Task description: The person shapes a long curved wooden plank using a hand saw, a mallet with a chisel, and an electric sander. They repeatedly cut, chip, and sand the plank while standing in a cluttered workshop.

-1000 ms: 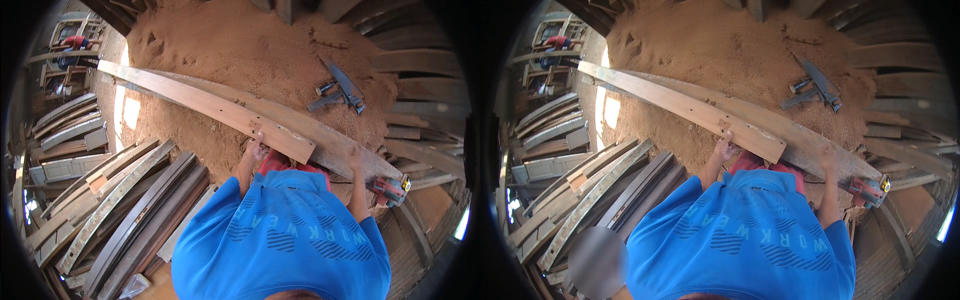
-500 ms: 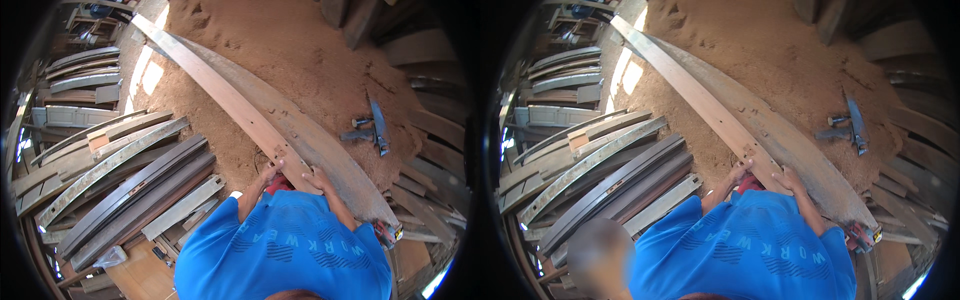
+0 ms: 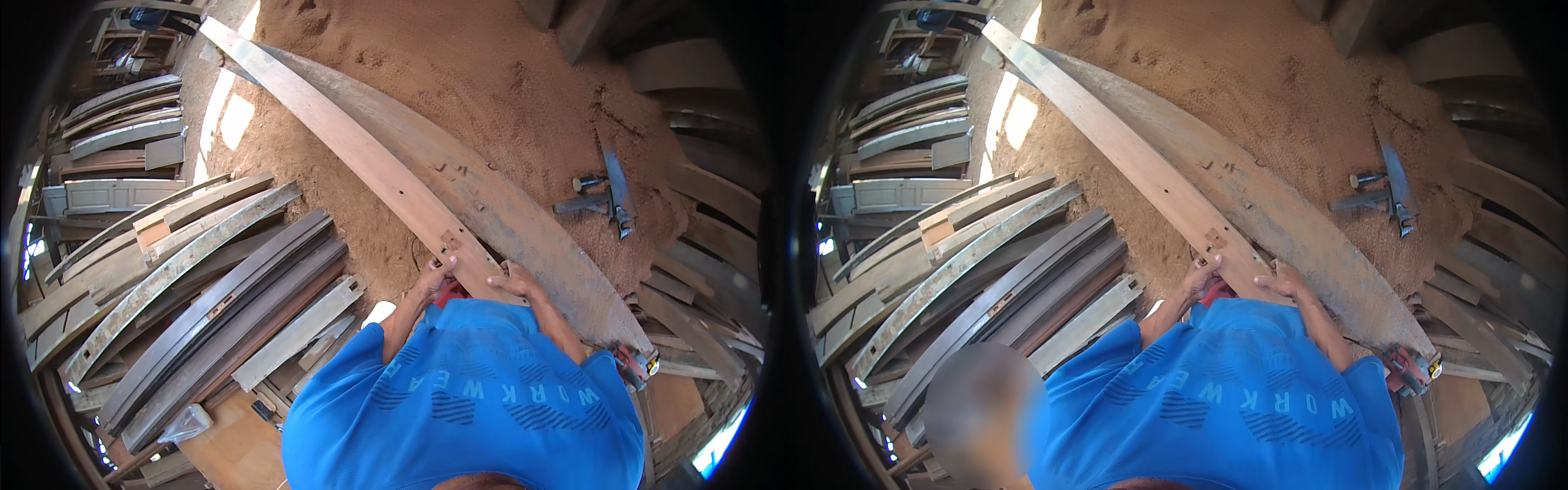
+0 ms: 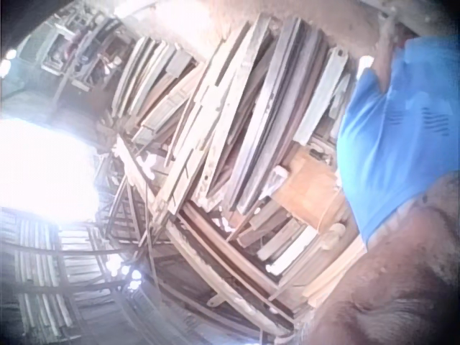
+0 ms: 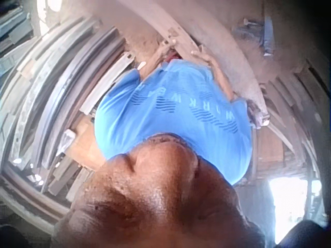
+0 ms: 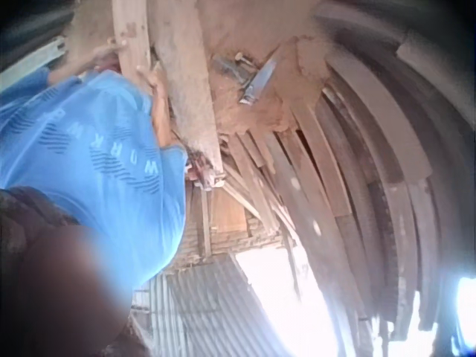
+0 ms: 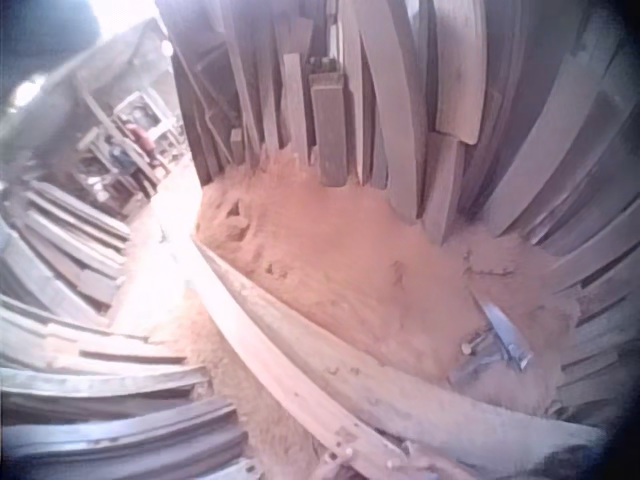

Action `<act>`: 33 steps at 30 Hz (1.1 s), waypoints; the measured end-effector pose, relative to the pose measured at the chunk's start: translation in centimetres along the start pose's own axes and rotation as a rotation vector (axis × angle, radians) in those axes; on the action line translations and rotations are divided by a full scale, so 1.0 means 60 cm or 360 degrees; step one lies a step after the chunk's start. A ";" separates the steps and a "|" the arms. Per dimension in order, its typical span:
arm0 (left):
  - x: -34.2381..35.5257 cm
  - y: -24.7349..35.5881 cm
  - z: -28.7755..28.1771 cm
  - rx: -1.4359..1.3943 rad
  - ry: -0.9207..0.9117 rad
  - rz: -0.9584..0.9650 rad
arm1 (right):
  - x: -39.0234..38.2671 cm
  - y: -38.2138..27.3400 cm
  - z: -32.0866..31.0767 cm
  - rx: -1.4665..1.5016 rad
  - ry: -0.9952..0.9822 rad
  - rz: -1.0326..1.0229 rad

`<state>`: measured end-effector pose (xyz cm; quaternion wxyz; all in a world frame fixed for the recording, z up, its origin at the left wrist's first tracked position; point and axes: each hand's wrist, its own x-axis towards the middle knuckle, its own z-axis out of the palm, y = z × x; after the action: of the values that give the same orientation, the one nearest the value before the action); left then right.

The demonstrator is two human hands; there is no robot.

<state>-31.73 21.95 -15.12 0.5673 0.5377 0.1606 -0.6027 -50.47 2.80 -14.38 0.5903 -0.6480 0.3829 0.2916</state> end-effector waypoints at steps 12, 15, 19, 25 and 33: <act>0.080 0.045 0.082 0.0741 0.0151 0.0062 | -0.045 -0.025 -0.070 -0.0614 0.0808 -0.0005; 0.126 0.070 0.068 -0.0078 -0.0010 0.0298 | -0.091 -0.106 -0.101 -0.0849 0.0920 0.0144; 0.139 0.183 0.111 0.0017 0.0272 0.0532 | -0.092 -0.088 -0.079 -0.0902 0.1057 0.0167; 0.220 0.225 0.145 0.0442 0.0796 0.0915 | -0.093 -0.084 -0.073 -0.0954 0.1129 0.0129; 0.156 0.233 0.125 0.0094 0.0235 0.0853 | -0.100 -0.058 -0.098 -0.0706 0.0715 0.0057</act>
<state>-21.19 6.89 -14.26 0.6775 0.6197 0.0359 -0.3946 -51.20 -2.09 -6.77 0.3299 -0.8023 0.4422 0.2278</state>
